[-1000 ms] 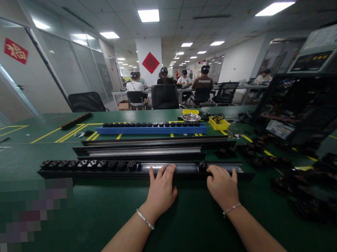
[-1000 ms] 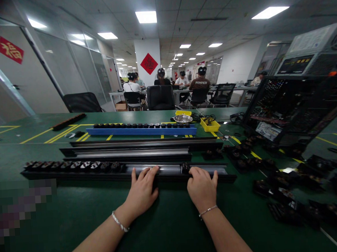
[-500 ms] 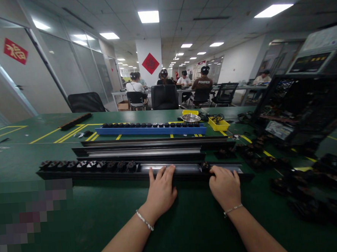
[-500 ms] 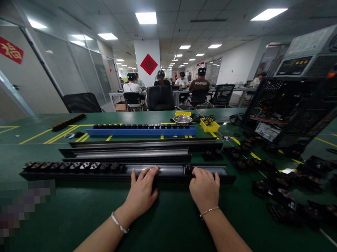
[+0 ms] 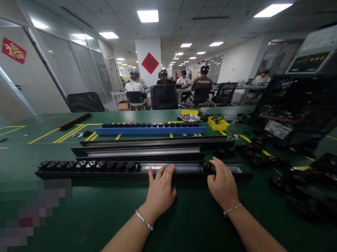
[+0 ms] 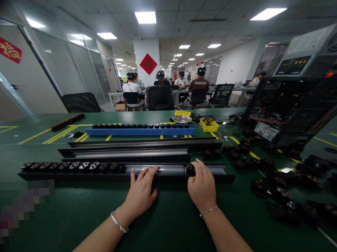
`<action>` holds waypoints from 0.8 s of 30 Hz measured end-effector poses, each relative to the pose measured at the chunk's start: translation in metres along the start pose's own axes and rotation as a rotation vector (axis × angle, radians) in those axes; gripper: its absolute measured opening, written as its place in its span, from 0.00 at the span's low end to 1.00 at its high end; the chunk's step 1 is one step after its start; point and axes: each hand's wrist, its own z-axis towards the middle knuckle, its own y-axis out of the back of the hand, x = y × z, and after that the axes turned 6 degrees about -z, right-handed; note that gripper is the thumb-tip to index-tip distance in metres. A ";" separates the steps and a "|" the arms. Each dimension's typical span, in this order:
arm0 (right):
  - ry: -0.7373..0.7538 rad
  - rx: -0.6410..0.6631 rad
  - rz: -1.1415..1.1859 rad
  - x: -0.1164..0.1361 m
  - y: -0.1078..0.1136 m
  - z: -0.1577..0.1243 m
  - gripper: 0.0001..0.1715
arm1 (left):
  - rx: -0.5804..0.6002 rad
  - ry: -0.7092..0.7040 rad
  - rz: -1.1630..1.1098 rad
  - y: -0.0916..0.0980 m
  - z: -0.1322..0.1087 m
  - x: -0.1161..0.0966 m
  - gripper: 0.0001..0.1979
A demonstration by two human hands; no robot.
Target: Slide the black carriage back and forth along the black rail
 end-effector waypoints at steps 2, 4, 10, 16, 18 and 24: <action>0.083 0.025 -0.015 0.004 0.000 -0.002 0.31 | -0.001 -0.001 -0.003 0.001 0.000 -0.001 0.32; 0.117 0.102 -0.065 0.008 0.001 -0.004 0.34 | 0.000 -0.001 0.003 0.001 0.000 -0.001 0.32; 0.088 0.249 -0.144 0.011 0.002 -0.004 0.29 | -0.002 -0.011 0.026 0.000 0.000 0.000 0.32; 0.066 0.272 -0.146 0.012 0.004 -0.002 0.28 | 0.004 -0.006 0.050 0.000 0.000 0.000 0.32; 0.059 0.273 -0.144 0.012 0.005 -0.002 0.28 | 0.002 -0.004 0.046 0.000 0.000 -0.001 0.32; 0.045 0.267 -0.147 0.013 0.005 -0.002 0.26 | -0.002 -0.004 0.041 -0.001 0.000 -0.001 0.32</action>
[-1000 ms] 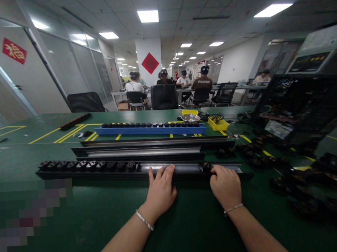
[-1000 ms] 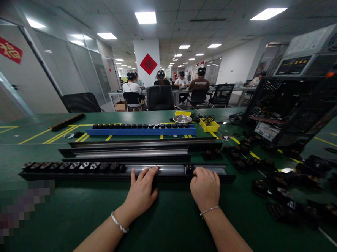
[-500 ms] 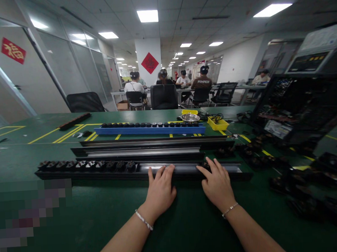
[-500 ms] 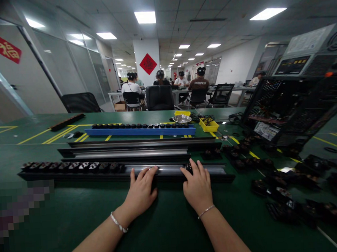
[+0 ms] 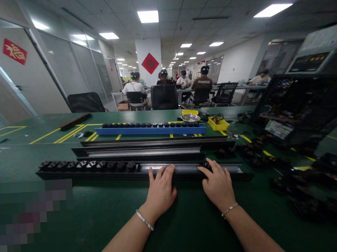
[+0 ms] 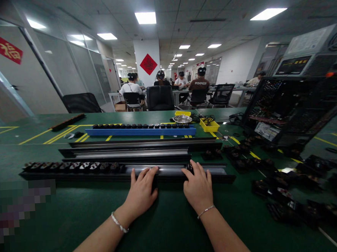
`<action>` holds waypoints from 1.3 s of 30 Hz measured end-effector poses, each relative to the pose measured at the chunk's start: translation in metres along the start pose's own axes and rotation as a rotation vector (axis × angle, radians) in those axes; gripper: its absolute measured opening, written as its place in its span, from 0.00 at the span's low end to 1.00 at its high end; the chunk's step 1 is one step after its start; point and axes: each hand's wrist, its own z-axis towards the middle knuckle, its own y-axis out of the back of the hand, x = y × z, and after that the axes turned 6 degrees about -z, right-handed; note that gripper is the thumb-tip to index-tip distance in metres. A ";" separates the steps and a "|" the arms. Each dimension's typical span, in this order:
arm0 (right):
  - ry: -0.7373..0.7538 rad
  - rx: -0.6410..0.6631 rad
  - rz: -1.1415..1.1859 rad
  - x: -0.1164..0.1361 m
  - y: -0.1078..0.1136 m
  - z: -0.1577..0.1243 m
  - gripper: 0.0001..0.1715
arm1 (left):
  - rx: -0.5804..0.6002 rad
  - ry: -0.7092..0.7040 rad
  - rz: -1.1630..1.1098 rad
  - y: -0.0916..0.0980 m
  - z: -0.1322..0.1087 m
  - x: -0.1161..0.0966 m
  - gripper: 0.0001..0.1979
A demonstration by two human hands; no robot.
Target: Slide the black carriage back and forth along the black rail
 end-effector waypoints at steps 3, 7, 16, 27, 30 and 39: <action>-0.019 -0.006 -0.001 -0.001 -0.001 0.000 0.25 | 0.006 0.009 0.000 0.000 0.000 0.000 0.32; -0.031 -0.006 0.008 -0.003 -0.002 0.001 0.25 | 0.006 0.003 -0.008 0.001 0.000 0.000 0.32; -0.072 -0.006 0.013 -0.003 0.000 0.001 0.23 | -0.003 0.002 -0.050 0.000 0.000 0.001 0.32; -0.126 -0.009 0.008 -0.008 0.002 0.002 0.22 | 0.002 0.000 -0.057 0.000 0.000 0.002 0.32; -0.151 -0.003 0.008 -0.008 0.003 0.003 0.22 | -0.004 0.001 -0.058 -0.001 0.000 0.002 0.32; -0.227 -0.001 0.011 -0.015 0.004 0.004 0.21 | -0.003 0.000 -0.062 -0.001 0.000 0.002 0.32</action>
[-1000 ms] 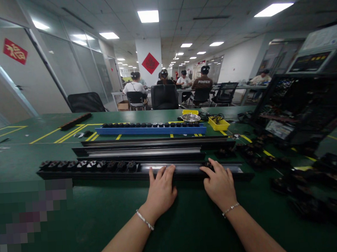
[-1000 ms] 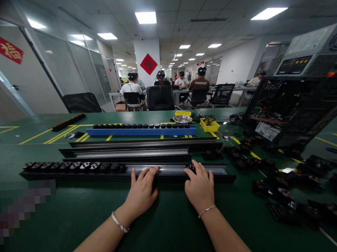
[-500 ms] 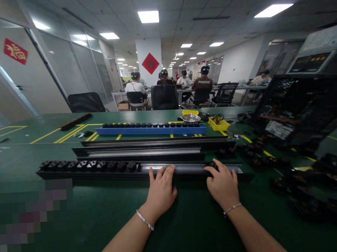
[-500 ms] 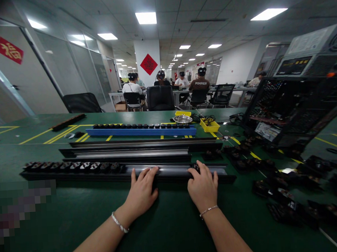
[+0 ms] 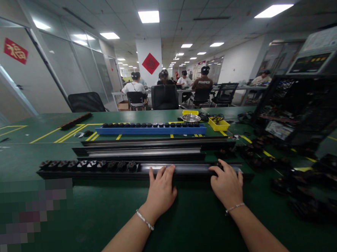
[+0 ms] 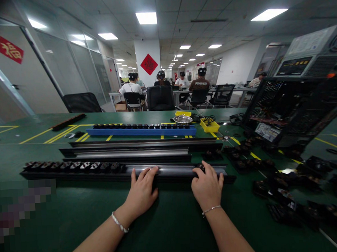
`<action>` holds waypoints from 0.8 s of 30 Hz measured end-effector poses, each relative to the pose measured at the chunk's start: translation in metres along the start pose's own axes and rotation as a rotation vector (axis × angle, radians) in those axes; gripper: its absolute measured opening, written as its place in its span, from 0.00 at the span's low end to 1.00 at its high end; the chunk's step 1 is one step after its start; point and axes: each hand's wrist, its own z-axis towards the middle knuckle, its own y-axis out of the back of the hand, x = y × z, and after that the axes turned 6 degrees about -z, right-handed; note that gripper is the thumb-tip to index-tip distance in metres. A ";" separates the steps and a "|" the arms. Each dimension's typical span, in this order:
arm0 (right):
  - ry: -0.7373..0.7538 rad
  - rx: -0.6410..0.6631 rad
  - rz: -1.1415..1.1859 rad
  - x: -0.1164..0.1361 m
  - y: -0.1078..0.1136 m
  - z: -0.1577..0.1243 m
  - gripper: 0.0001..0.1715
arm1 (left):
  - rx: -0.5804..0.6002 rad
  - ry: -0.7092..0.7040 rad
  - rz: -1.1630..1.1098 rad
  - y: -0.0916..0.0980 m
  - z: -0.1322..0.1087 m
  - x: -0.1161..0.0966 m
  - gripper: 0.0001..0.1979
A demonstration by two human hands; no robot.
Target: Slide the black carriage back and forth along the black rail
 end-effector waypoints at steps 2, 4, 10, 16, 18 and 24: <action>-0.014 0.002 0.002 -0.002 0.000 0.001 0.21 | -0.005 0.002 -0.004 0.000 0.000 0.000 0.32; -0.017 0.005 0.002 -0.003 0.000 0.001 0.21 | -0.008 0.004 -0.004 0.000 0.000 0.000 0.32; -0.024 0.010 -0.001 -0.004 0.000 0.002 0.21 | -0.002 -0.007 0.015 0.001 0.000 0.000 0.32; -0.053 0.011 0.001 -0.008 -0.001 0.004 0.21 | -0.001 -0.007 0.053 0.000 0.000 0.001 0.33; -0.055 0.009 0.002 -0.008 -0.001 0.004 0.21 | -0.002 -0.005 0.052 -0.001 0.000 0.001 0.33; -0.066 0.003 -0.009 -0.010 -0.001 0.003 0.22 | -0.003 -0.006 0.009 0.000 0.000 0.001 0.32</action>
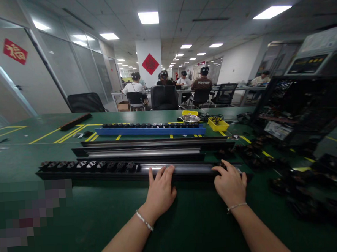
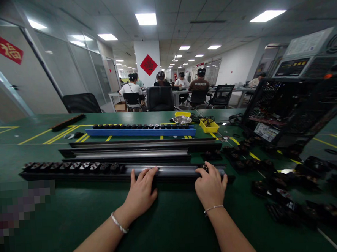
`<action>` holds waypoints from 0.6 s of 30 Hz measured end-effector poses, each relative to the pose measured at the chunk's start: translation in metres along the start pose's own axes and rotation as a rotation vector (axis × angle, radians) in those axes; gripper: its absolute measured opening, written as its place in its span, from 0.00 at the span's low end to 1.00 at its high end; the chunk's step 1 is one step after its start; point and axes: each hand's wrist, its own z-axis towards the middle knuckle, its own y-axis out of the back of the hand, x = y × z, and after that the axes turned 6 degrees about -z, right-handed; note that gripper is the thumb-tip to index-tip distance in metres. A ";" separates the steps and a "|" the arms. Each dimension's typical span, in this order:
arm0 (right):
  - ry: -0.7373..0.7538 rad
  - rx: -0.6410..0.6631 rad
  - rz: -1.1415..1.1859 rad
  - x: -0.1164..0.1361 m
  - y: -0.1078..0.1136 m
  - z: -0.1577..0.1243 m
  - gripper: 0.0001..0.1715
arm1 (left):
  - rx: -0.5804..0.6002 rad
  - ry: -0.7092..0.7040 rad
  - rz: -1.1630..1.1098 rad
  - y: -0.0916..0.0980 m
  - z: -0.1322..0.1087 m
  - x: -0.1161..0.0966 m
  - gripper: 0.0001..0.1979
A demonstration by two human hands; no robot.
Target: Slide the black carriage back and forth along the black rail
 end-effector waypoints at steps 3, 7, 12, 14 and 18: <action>-0.001 0.019 -0.004 -0.001 0.001 0.001 0.23 | -0.001 0.001 -0.005 0.000 0.000 0.000 0.32; -0.002 0.040 -0.005 -0.003 0.002 0.002 0.24 | 0.002 0.005 0.000 0.000 -0.001 0.000 0.32; -0.014 0.044 -0.001 -0.004 0.003 0.002 0.24 | 0.012 0.020 0.014 0.001 0.000 -0.001 0.32; -0.025 0.043 0.000 -0.005 0.003 0.002 0.24 | 0.017 0.026 0.014 0.001 0.000 -0.002 0.32; -0.027 0.045 -0.002 -0.007 0.002 0.004 0.24 | 0.019 0.018 0.013 0.002 0.000 -0.002 0.32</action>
